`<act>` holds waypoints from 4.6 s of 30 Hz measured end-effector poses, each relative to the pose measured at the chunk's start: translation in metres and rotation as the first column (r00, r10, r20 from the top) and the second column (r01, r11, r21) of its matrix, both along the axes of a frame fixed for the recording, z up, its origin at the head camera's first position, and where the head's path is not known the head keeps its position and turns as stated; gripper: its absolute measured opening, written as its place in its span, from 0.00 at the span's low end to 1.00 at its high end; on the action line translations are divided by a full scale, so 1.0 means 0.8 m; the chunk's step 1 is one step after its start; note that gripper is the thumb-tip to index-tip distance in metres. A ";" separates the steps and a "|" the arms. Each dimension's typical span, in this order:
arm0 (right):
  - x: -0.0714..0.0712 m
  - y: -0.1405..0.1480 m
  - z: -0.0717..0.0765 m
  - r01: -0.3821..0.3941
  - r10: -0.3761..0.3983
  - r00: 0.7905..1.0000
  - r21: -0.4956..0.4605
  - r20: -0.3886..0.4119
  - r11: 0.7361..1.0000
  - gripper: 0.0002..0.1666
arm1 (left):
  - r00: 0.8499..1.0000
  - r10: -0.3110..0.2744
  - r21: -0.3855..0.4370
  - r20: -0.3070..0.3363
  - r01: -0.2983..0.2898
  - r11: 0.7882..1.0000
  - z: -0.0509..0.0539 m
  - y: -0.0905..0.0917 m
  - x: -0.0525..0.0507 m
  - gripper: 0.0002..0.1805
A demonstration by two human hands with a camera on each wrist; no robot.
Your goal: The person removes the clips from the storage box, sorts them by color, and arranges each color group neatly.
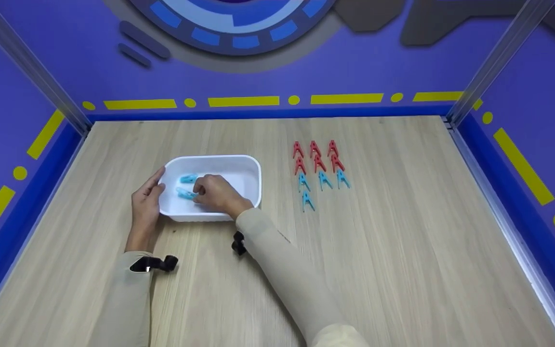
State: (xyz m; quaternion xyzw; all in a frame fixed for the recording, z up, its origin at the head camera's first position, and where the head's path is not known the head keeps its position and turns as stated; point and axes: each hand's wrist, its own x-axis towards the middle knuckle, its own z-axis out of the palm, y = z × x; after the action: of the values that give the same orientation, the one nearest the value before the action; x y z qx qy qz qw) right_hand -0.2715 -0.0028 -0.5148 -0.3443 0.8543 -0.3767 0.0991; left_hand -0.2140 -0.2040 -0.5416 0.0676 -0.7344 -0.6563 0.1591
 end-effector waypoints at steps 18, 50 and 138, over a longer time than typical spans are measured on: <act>-0.002 -0.002 0.002 0.002 -0.002 1.000 0.024 0.028 1.000 0.07 | 0.999 -0.001 0.015 0.032 0.000 1.000 0.001 0.000 0.000 0.24; -0.004 -0.022 0.002 -0.095 0.103 0.993 0.135 -0.055 0.986 0.07 | 1.000 0.010 0.022 0.029 -0.010 1.000 0.000 0.000 0.001 0.24; 0.048 0.376 0.005 0.471 -0.477 0.879 0.132 0.015 0.872 0.17 | 1.000 0.004 0.016 0.031 -0.005 1.000 0.001 0.002 0.001 0.24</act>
State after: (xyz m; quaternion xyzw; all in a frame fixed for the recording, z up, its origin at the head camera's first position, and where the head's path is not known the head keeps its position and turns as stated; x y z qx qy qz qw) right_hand -0.2328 0.2982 -0.5111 -0.1085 0.9318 -0.3434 0.0450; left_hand -0.2135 -0.2026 -0.5410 0.0807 -0.7313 -0.6608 0.1485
